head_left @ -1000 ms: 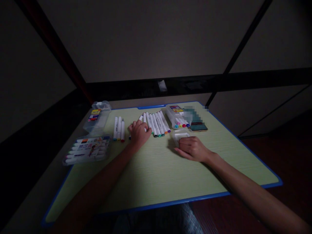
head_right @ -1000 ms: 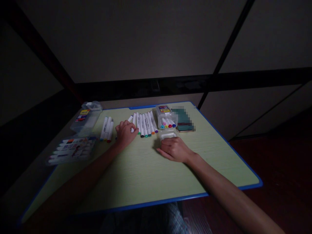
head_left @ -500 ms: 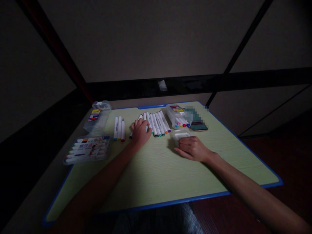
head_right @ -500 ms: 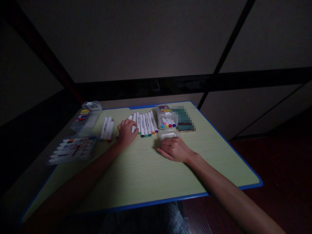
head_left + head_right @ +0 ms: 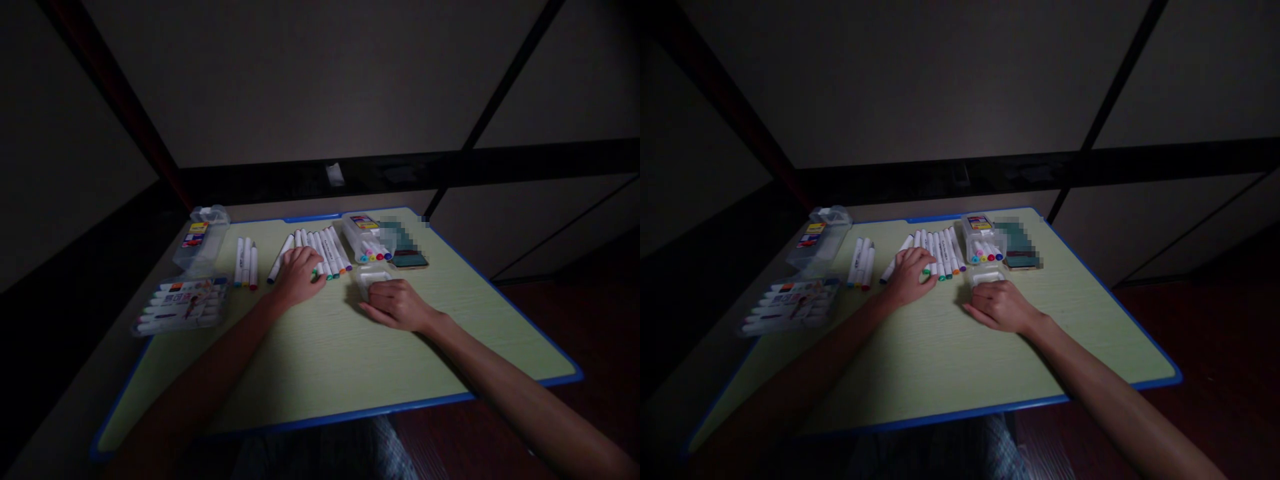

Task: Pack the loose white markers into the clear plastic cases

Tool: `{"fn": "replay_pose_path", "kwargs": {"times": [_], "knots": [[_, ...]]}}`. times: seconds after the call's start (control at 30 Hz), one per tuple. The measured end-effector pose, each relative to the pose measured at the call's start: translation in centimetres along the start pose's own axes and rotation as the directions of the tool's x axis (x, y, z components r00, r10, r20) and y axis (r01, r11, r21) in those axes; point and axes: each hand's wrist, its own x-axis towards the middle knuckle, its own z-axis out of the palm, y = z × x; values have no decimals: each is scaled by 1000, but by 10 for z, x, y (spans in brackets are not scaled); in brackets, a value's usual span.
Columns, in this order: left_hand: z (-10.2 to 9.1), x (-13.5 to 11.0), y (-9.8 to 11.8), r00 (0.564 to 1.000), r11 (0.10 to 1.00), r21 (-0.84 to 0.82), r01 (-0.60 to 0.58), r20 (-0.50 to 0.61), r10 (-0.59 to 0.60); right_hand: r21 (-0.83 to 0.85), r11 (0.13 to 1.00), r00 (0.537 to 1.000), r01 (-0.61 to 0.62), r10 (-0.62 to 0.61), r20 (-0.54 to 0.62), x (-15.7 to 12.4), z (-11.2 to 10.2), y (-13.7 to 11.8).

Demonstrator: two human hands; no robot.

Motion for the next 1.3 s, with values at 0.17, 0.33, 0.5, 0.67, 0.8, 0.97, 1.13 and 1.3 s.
{"fn": "replay_pose_path", "kwargs": {"times": [0.17, 0.33, 0.5, 0.67, 0.8, 0.97, 1.13, 1.3], "knots": [[0, -1, 1, 995, 996, 7, -88, 44, 88, -11, 1000, 1000, -2, 2, -9, 0, 0, 1], [3, -1, 0, 994, 994, 24, -105, 46, 104, -20, 1000, 1000, 5, -5, 1, 1, 0, 1], [2, -1, 1, 998, 998, 42, -51, 25, 50, -27, 1000, 1000, -1, 1, 3, 1, 0, 0], [2, -1, -1, 1000, 998, 67, -6, 13, 5, -18, 1000, 1000, -7, 6, -5, 1, -1, 0], [4, -1, -4, 1000, 996, 89, 12, 13, -13, -19, 1000, 1000, 0, 0, -6, 1, -1, 0], [7, 0, -7, 999, 993, 109, 48, 11, -50, -21, 1000, 1000, 1, -1, 3, 2, -1, 0], [8, -1, -8, 999, 993, 115, 35, 31, -39, -22, 1000, 1000, 2, -2, 4, 2, -2, 0], [9, 0, -9, 997, 995, 93, 36, 64, -42, -25, 1000, 1000, 1, -1, 11, 0, -1, 0]]}}
